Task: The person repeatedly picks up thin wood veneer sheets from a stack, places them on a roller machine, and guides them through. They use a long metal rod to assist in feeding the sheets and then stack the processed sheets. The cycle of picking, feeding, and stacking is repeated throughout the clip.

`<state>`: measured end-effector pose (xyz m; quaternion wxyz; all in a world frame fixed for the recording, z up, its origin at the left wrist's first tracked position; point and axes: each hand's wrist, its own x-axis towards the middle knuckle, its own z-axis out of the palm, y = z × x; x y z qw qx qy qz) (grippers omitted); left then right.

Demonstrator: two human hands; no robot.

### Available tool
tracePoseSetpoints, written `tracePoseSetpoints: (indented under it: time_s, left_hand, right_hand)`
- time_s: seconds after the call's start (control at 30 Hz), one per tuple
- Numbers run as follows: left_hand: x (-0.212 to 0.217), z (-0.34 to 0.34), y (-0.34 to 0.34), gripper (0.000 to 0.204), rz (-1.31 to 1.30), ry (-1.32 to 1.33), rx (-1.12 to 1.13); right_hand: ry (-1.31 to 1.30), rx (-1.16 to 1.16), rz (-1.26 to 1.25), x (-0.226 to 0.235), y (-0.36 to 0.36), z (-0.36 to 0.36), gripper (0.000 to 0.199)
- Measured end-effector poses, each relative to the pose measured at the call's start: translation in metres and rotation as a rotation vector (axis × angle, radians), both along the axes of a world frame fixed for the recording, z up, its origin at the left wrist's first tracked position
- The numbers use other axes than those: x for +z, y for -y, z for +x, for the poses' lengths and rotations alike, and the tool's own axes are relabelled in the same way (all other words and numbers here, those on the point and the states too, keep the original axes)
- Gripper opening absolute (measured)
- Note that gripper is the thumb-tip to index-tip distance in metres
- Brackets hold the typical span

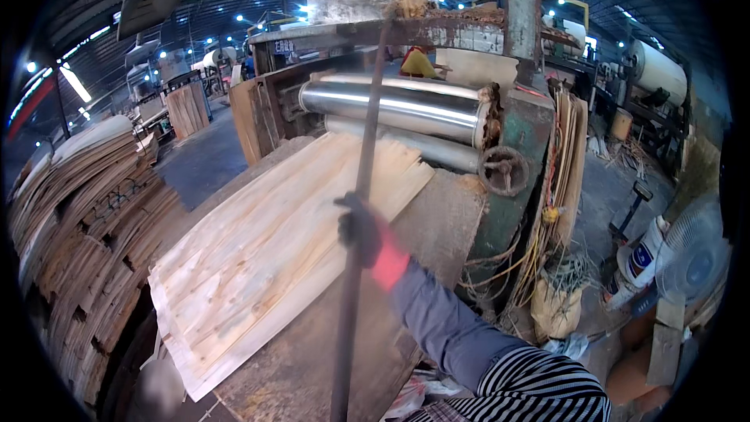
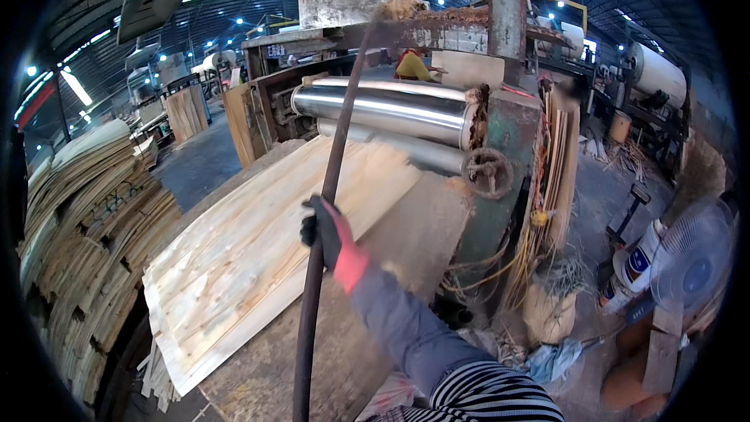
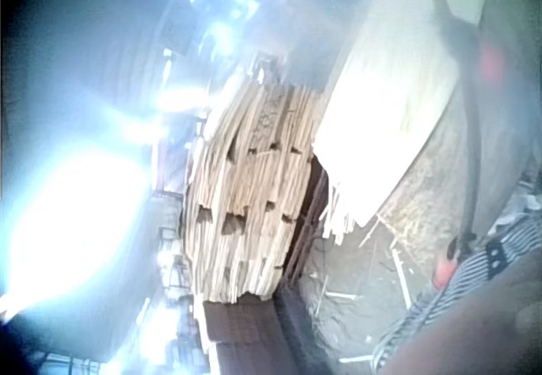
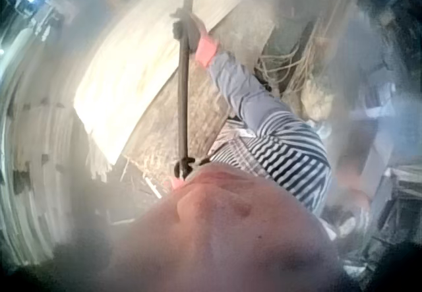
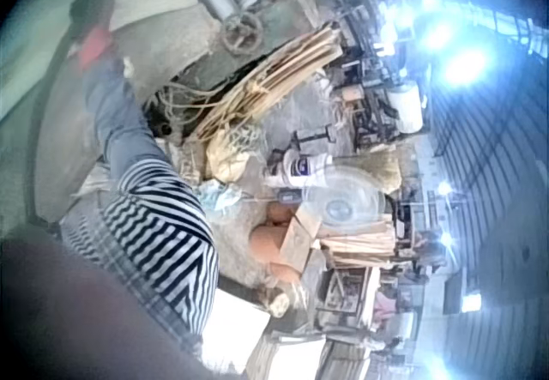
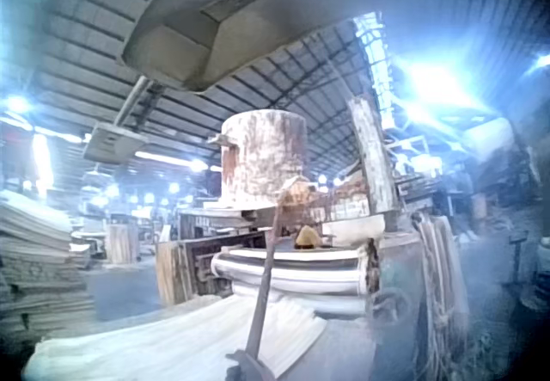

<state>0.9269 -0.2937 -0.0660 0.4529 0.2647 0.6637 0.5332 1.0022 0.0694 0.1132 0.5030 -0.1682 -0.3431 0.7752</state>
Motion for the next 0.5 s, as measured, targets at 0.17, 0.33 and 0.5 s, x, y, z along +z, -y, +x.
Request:
tracePoseSetpoints:
  time_s: [0.17,0.33,0.5]
  left_hand:
    - [0.008,0.032,-0.08,0.021,-0.021,-0.021,0.016]
    - [0.005,0.042,-0.127,0.021,0.009,-0.049,0.02]
    - [-0.021,0.025,-0.138,0.021,-0.009,-0.013,0.091]
  right_hand:
    - [-0.067,0.06,-0.096,0.009,-0.006,0.013,0.026]
    - [0.022,-0.027,0.048,-0.009,-0.028,0.026,0.028]
    - [0.246,-0.071,-0.041,-0.02,-0.036,0.033,0.028]
